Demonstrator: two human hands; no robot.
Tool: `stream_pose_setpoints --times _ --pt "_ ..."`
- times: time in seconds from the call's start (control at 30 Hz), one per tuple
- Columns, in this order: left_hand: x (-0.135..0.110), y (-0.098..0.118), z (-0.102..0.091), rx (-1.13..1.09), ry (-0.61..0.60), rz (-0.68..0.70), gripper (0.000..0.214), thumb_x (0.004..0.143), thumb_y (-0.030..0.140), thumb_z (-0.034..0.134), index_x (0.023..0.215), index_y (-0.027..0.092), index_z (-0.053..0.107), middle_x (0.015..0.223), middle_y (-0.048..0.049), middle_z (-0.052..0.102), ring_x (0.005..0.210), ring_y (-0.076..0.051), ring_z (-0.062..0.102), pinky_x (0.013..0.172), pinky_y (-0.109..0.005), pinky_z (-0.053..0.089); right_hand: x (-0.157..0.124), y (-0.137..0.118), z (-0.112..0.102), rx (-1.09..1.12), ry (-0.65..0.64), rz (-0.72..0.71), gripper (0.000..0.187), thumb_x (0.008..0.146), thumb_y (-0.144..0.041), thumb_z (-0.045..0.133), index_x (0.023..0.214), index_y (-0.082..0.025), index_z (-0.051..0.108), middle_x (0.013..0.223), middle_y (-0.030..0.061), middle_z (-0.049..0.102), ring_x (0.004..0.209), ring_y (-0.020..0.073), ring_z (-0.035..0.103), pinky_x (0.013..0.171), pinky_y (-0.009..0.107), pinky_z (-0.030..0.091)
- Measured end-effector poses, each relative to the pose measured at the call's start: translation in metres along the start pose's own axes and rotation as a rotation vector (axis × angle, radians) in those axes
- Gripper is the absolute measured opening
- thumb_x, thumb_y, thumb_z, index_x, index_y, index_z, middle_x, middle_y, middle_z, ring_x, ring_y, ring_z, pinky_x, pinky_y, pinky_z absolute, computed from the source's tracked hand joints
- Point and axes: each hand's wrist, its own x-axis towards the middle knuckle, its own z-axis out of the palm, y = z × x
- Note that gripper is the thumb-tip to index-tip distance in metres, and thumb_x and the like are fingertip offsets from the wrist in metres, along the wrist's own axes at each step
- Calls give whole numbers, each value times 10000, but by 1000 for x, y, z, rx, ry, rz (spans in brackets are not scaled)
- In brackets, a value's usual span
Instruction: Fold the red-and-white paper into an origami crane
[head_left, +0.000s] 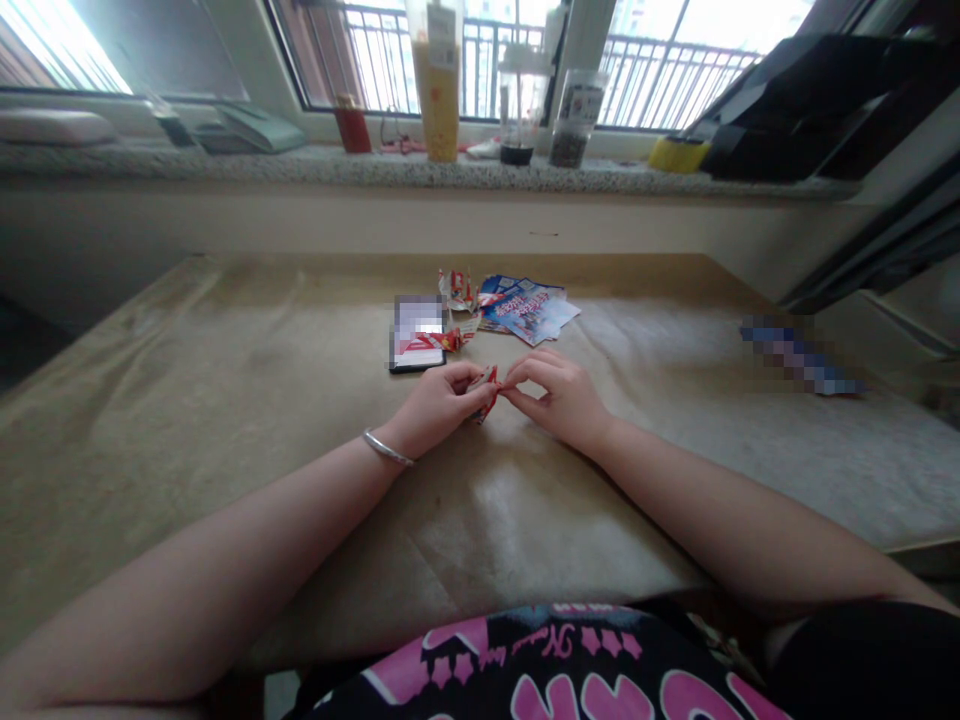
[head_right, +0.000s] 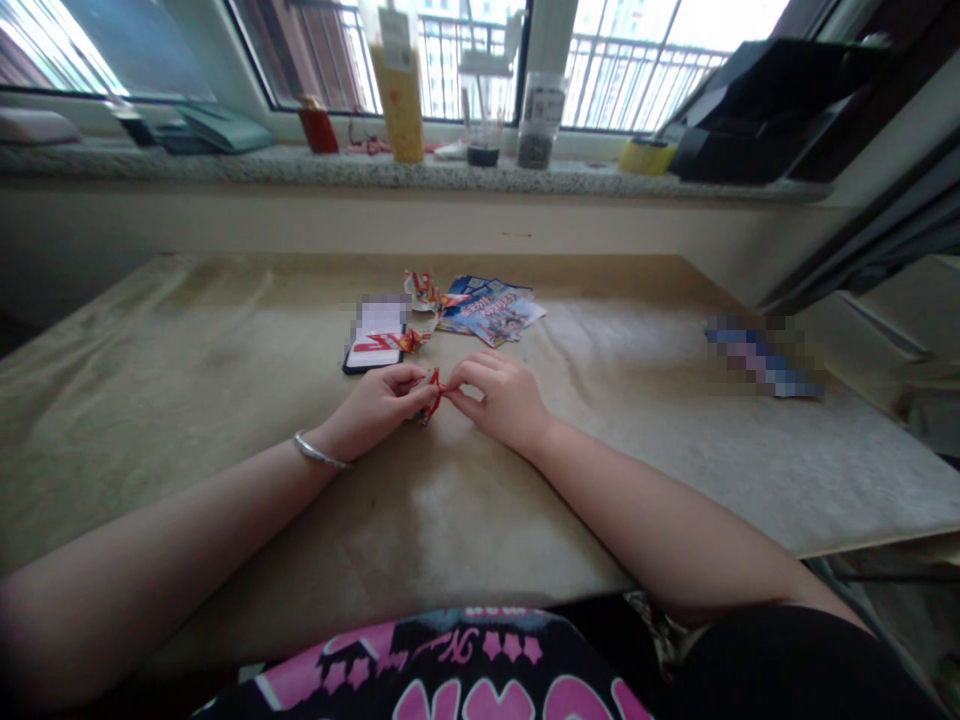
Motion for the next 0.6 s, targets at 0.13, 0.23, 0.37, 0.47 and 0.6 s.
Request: stream_pose_setpoints --times 0.13,0.23,0.37,0.47,0.6 --pt "0 3 0 11 19 -11 278 722 402 620 739 124 613 635 4 566 543 -78 468 482 -179 358 1 -2 0 28 -6 36 69 813 -247 611 750 -221 616 777 14 668 773 152 594 727 292 464" --pt "0 3 1 -23 18 -34 267 715 394 626 722 128 600 624 10 565 532 -76 475 481 -177 365 0 -4 0 43 -7 41 63 803 -269 625 761 -221 623 803 18 679 785 154 601 752 298 467" --pt "0 4 1 -25 19 -55 254 718 384 625 729 132 598 632 10 576 530 -75 486 478 -173 364 0 -5 0 29 -22 57 73 811 -250 605 750 -213 620 786 20 676 782 155 593 744 297 465" --pt "0 5 1 -17 21 -73 249 714 379 622 723 133 591 651 -4 602 548 -86 513 494 -179 384 -1 -5 2 14 -35 75 96 805 -254 609 721 -207 613 762 23 665 764 157 583 730 296 460" --pt "0 7 1 4 28 -72 227 716 356 617 712 132 584 652 -8 613 552 -86 520 501 -179 389 -1 -7 3 14 -50 103 87 791 -239 612 711 -204 609 741 24 653 758 158 581 722 294 455"
